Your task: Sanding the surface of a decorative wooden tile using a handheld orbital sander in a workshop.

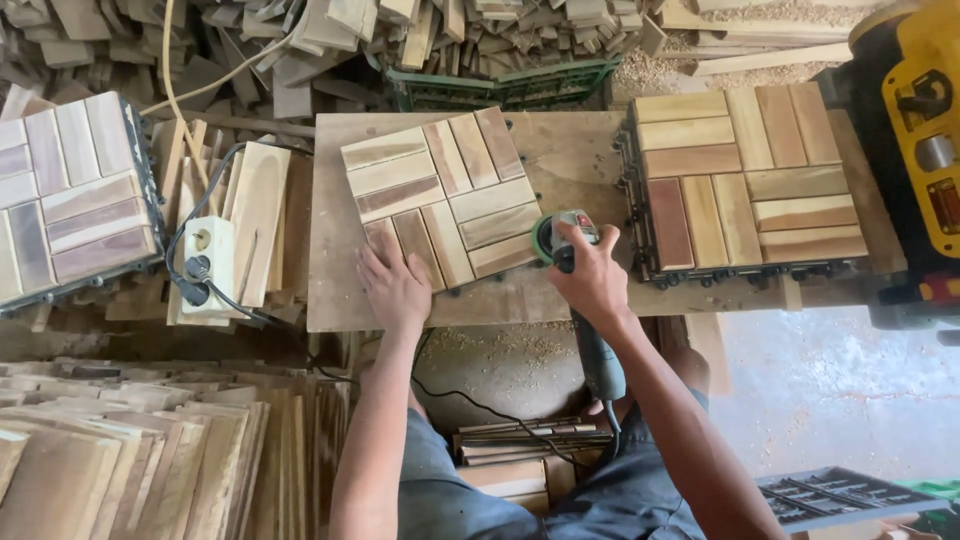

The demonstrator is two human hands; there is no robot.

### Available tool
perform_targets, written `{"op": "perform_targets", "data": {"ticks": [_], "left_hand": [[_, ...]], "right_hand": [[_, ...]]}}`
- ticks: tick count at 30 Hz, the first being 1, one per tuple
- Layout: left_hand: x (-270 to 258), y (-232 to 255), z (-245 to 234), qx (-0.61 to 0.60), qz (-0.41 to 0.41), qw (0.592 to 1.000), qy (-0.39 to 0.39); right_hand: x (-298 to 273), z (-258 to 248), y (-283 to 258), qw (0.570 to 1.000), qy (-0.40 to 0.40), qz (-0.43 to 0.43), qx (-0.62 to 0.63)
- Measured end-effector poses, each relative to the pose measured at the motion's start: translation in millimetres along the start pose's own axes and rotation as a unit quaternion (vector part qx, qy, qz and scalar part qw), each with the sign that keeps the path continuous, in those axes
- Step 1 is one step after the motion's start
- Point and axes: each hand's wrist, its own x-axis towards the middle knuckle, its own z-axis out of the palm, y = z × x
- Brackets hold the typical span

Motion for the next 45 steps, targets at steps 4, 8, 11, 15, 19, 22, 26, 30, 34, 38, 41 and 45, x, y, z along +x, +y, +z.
{"op": "perform_targets", "data": {"ticks": [4,8,11,15,19,22,26,30,34,38,41,45], "left_hand": [[-0.9,-0.9,2.5,0.018,0.004,1.000,0.009],[-1.9,1.2,-0.2,0.010,-0.003,1.000,-0.008],[-2.0,2.8,-3.9,-0.001,-0.004,1.000,-0.010],[-2.9,0.6,-1.5,-0.005,0.004,1.000,-0.004],[-2.0,1.0,-3.8,-0.010,-0.015,0.999,-0.029],[-0.7,1.3,-4.0,0.002,-0.006,1.000,-0.017],[-1.3,2.1,-3.8,-0.007,0.004,1.000,0.004],[-1.5,5.7,-11.4,-0.001,0.009,1.000,0.002],[-0.1,8.1,-15.9,0.003,0.004,1.000,-0.013],[0.3,7.0,-15.7,-0.006,-0.014,0.998,-0.057],[0.2,8.2,-19.5,-0.016,-0.021,0.997,-0.074],[0.1,6.7,-18.1,-0.009,-0.024,0.997,-0.078]], "right_hand": [[-1.6,10.7,-11.7,1.000,-0.004,0.004,-0.001],[-14.0,28.2,-40.8,0.998,-0.037,-0.042,-0.006],[-27.5,26.3,-75.4,0.995,-0.064,-0.076,-0.005],[-30.4,22.3,-94.2,0.992,-0.084,-0.092,-0.013],[-9.9,29.8,-63.4,0.995,-0.071,-0.071,-0.020],[13.0,31.0,-32.5,0.998,-0.048,-0.036,-0.025],[27.8,11.1,-23.7,1.000,-0.006,-0.001,-0.022],[27.3,9.8,-40.1,1.000,-0.002,-0.002,-0.011],[17.5,30.6,-68.4,1.000,-0.023,-0.021,-0.005],[7.2,33.5,-100.6,0.996,-0.050,-0.077,-0.003],[13.2,35.6,-100.1,0.995,-0.053,-0.084,-0.017],[33.7,34.3,-75.2,0.997,-0.042,-0.063,-0.018]]}}
